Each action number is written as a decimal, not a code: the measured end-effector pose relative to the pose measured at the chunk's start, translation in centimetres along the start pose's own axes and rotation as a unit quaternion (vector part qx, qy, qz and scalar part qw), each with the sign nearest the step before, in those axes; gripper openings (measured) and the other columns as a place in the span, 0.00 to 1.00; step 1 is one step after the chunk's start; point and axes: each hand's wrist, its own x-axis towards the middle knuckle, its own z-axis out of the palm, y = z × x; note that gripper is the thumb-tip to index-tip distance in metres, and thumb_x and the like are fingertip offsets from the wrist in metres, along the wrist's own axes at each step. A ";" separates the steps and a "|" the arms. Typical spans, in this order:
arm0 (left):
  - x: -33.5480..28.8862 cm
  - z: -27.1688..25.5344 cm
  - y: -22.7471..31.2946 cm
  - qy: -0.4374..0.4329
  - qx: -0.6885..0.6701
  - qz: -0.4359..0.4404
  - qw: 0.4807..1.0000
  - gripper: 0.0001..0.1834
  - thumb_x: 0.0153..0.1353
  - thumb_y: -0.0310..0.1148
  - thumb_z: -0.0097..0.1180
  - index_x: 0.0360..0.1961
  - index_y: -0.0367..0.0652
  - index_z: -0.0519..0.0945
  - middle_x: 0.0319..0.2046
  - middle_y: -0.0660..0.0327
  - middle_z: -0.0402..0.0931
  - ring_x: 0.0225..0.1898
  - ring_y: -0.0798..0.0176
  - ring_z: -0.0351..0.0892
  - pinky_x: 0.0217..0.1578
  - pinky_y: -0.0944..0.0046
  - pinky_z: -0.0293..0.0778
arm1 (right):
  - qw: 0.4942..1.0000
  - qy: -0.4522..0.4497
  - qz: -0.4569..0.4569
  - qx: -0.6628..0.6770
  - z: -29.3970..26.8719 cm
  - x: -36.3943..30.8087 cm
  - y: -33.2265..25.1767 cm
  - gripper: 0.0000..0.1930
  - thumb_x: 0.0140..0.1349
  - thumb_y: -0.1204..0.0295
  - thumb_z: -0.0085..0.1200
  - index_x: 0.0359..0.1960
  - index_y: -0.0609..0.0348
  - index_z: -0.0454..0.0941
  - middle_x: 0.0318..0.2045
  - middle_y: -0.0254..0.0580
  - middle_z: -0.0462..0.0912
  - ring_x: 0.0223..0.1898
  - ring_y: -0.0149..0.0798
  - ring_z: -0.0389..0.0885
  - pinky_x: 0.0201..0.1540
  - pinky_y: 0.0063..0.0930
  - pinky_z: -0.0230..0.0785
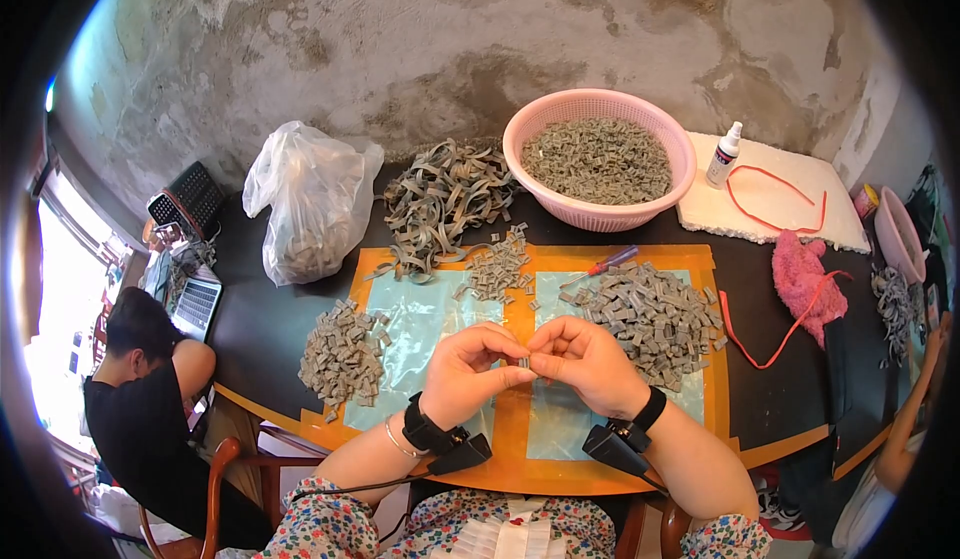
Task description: The recorder is assembling small grey components, possibly shoe accessories or hardware.
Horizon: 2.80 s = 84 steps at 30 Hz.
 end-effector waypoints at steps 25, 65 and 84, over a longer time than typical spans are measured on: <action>0.2 -0.9 -0.3 0.024 -0.169 -0.037 0.985 0.09 0.49 0.16 0.58 0.33 0.37 0.75 0.36 0.60 0.71 0.39 0.66 0.72 0.45 0.66 0.68 | 0.997 -0.059 -0.035 0.033 -0.4 -0.3 -0.5 0.08 0.62 0.75 0.48 0.42 0.62 0.72 0.33 0.40 0.80 0.30 0.27 0.75 0.31 0.17 0.65; -0.3 0.1 0.0 -0.098 -0.168 -0.054 0.979 0.10 0.44 0.17 0.63 0.29 0.40 0.80 0.33 0.61 0.72 0.35 0.67 0.73 0.40 0.69 0.69 | 0.988 -0.100 0.067 -0.094 -0.9 -0.8 -1.5 0.06 0.48 0.80 0.63 0.28 0.64 0.78 0.26 0.34 0.80 0.28 0.23 0.76 0.34 0.15 0.67; -0.1 -0.3 0.2 -0.096 -0.146 -0.044 0.984 0.10 0.43 0.17 0.64 0.28 0.40 0.80 0.34 0.61 0.72 0.36 0.67 0.73 0.41 0.68 0.69 | 0.992 -0.083 0.050 -0.080 -0.8 -0.8 -1.2 0.06 0.52 0.76 0.61 0.30 0.65 0.78 0.27 0.37 0.81 0.28 0.24 0.76 0.32 0.16 0.68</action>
